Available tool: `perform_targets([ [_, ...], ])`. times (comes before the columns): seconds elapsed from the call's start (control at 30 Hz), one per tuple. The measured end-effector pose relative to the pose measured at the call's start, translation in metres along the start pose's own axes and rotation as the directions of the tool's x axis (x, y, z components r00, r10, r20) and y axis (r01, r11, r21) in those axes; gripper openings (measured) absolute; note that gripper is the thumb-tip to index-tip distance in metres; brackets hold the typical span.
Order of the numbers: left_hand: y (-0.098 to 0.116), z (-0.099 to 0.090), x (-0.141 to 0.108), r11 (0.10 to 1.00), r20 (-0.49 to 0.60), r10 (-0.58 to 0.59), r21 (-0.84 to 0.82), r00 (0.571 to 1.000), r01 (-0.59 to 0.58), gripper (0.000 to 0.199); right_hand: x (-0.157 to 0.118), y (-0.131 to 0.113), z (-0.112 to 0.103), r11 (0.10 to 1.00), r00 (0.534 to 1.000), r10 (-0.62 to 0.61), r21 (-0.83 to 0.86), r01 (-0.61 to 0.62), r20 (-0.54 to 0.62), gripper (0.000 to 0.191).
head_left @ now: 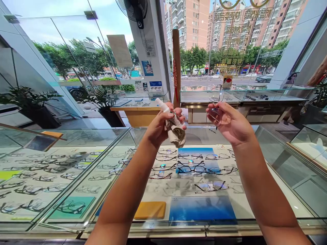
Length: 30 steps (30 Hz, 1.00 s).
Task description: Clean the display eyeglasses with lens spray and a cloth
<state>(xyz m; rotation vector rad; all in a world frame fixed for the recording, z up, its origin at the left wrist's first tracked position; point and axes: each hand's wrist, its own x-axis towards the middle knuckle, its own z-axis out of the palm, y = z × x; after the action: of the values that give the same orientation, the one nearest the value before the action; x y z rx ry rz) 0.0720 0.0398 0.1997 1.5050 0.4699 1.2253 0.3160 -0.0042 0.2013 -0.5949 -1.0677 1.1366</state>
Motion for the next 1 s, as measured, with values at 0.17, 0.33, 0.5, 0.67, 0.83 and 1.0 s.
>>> perform_targets([
  [0.17, 0.003, 0.002, -0.003, 0.995, 0.079, -0.074, -0.061, 0.994, 0.079, 0.034, -0.002, 0.004, 0.006, 0.999, 0.996, 0.038, 0.025, -0.04, 0.08, 0.016],
  [0.33, -0.003, 0.002, 0.002, 0.989, 0.047, -0.144, -0.019, 0.988, 0.145, 0.075, -0.004, 0.011, 0.014, 0.995, 0.983, 0.104, -0.018, -0.102, 0.153, 0.019],
  [0.5, -0.025, -0.003, 0.012, 0.987, -0.089, -0.018, 0.158, 0.996, 0.032, 0.073, -0.002, 0.025, 0.021, 0.987, 0.971, 0.114, -0.132, -0.087, 0.212, 0.029],
  [0.67, -0.04, -0.005, 0.015, 0.955, -0.025, 0.037, 0.296, 0.999, -0.028, 0.067, -0.002, 0.03, 0.027, 0.972, 0.96, 0.116, -0.229, -0.056, 0.256, 0.036],
  [0.83, -0.037, 0.0, 0.013, 0.963, -0.042, 0.027, 0.271, 0.999, -0.014, 0.059, -0.002, 0.031, 0.026, 0.96, 0.941, 0.139, -0.276, -0.051, 0.309, 0.037],
  [1.0, -0.03, 0.001, 0.01, 0.947, 0.042, -0.02, 0.322, 0.999, 0.005, 0.071, 0.003, 0.035, 0.018, 0.976, 0.962, 0.105, -0.213, -0.051, 0.252, 0.031],
])
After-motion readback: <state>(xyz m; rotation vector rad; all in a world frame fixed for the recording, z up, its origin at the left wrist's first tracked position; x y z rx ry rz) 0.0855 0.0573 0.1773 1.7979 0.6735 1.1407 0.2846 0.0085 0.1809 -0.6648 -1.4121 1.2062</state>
